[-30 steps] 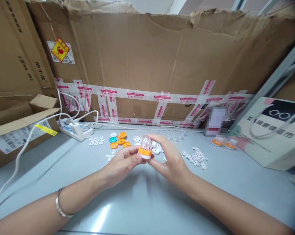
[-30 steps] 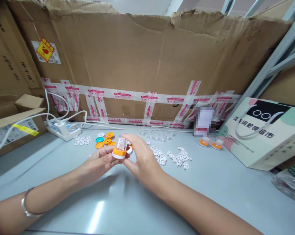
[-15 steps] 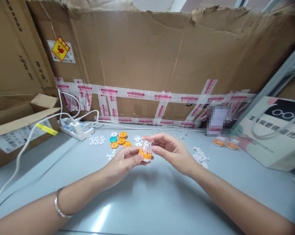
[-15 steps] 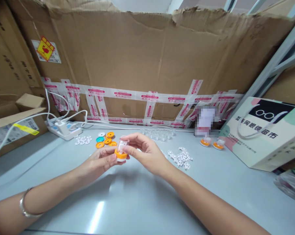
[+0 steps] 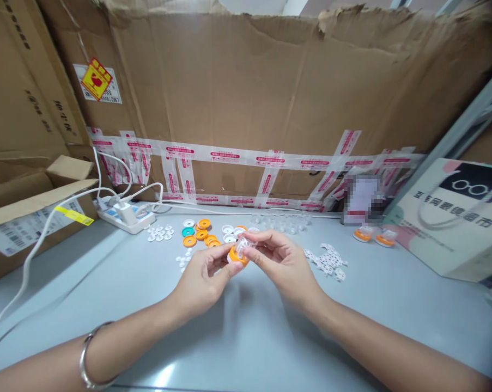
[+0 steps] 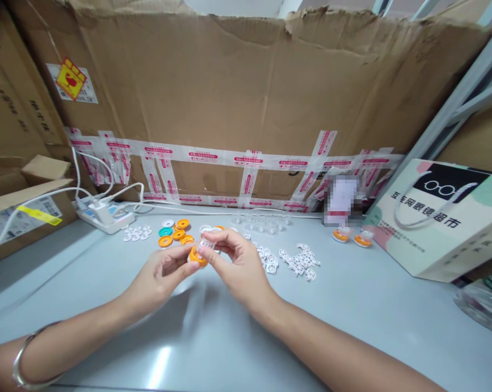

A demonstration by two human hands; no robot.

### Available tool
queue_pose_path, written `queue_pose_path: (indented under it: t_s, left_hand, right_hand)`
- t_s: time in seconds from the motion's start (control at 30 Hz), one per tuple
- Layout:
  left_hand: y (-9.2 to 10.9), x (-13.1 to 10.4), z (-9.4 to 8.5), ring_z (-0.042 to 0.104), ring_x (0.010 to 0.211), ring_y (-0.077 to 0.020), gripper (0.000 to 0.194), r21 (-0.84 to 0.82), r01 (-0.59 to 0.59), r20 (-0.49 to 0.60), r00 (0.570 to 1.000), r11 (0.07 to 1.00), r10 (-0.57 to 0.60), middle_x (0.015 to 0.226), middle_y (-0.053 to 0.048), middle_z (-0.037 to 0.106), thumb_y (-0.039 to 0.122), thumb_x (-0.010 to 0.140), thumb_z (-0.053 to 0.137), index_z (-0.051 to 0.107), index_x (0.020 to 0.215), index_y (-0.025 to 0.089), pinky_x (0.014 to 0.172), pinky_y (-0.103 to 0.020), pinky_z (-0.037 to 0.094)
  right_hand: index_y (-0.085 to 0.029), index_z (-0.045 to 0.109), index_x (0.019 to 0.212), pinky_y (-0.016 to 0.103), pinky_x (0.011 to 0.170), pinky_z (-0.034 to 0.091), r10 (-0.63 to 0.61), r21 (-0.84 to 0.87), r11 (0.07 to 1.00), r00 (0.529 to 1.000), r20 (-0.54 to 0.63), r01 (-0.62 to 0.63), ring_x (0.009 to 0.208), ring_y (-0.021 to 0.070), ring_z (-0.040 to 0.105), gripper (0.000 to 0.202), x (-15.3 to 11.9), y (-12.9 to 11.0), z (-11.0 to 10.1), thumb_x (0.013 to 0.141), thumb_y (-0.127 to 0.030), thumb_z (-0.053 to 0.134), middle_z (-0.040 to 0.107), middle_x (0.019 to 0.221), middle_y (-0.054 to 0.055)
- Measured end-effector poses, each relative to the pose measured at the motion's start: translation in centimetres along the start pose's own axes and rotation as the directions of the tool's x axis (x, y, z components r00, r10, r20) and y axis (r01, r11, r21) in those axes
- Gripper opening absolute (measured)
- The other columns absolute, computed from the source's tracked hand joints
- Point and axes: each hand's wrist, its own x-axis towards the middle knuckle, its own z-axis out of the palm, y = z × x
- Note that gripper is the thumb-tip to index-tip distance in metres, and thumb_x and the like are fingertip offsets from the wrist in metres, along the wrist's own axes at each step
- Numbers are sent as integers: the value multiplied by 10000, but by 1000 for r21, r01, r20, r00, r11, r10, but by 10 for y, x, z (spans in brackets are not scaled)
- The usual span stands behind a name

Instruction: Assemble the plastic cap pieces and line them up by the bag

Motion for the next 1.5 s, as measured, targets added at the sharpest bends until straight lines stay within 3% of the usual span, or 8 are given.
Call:
queue_pose_path:
  t_s: [0.27,0.43,0.63,0.9,1.03,1.13,1.27,1.5]
  left_hand:
    - [2,-2,-3,553,846,-155,207,-279,111,125,989,954,-79,882,-43,627,274,804,594,667,958,158,799,-280,447]
    - [-2,-1,-6,564,828,-138,234,-525,200,323,946,827,-24,887,-70,629,295,806,590,673,944,125,774,-244,458]
    - [-1,0,-9,569,823,-140,250,-578,229,402,915,783,30,882,-88,630,279,811,584,668,955,93,748,-226,456]
    - [-1,-2,-9,572,812,-156,286,-558,231,425,905,797,36,852,-82,627,342,800,597,669,941,104,747,-258,468]
    - [6,2,-9,561,805,-142,243,-367,96,266,964,925,6,847,-52,626,333,800,605,677,929,140,793,-272,461]
    - [10,5,-8,562,814,-149,219,-242,92,200,979,966,-44,830,-46,639,312,792,615,682,925,152,802,-293,464]
    - [8,5,-9,564,835,-158,224,-237,129,203,976,963,-81,854,-46,642,319,781,622,682,927,160,818,-314,462]
    - [-2,1,-9,559,826,-149,223,-435,213,284,954,875,-91,870,-52,625,297,766,639,683,938,162,797,-284,447]
  right_hand:
    - [-195,541,747,343,810,521,84,95,992,995,46,-88,902,167,639,189,-1,-11,-4,709,-309,686,679,928,50]
    - [-208,540,796,317,786,532,-52,206,978,983,176,15,981,159,617,115,-3,-15,-6,782,-281,627,678,969,39]
    - [-228,531,841,256,540,541,-151,305,950,949,278,62,887,163,648,98,-5,-13,-7,813,-296,596,650,1054,40]
    - [-260,518,875,318,744,533,-249,285,942,940,232,180,1101,168,558,12,-16,-10,-1,867,-252,520,624,1134,14]
    - [-239,515,855,321,805,493,-189,175,972,966,177,158,1107,168,534,91,-7,-6,-6,821,-295,578,561,1209,35]
    - [-232,521,926,275,695,472,-92,-112,989,992,82,101,861,138,577,263,3,-6,-14,746,-375,650,606,972,25]
    - [-204,570,905,239,527,379,78,-427,903,964,255,40,577,102,472,265,9,-17,-23,831,-452,511,557,666,-16]
    - [-204,594,884,249,620,420,-1,-447,868,902,432,215,678,118,504,282,7,-25,-27,900,-403,395,583,784,7]
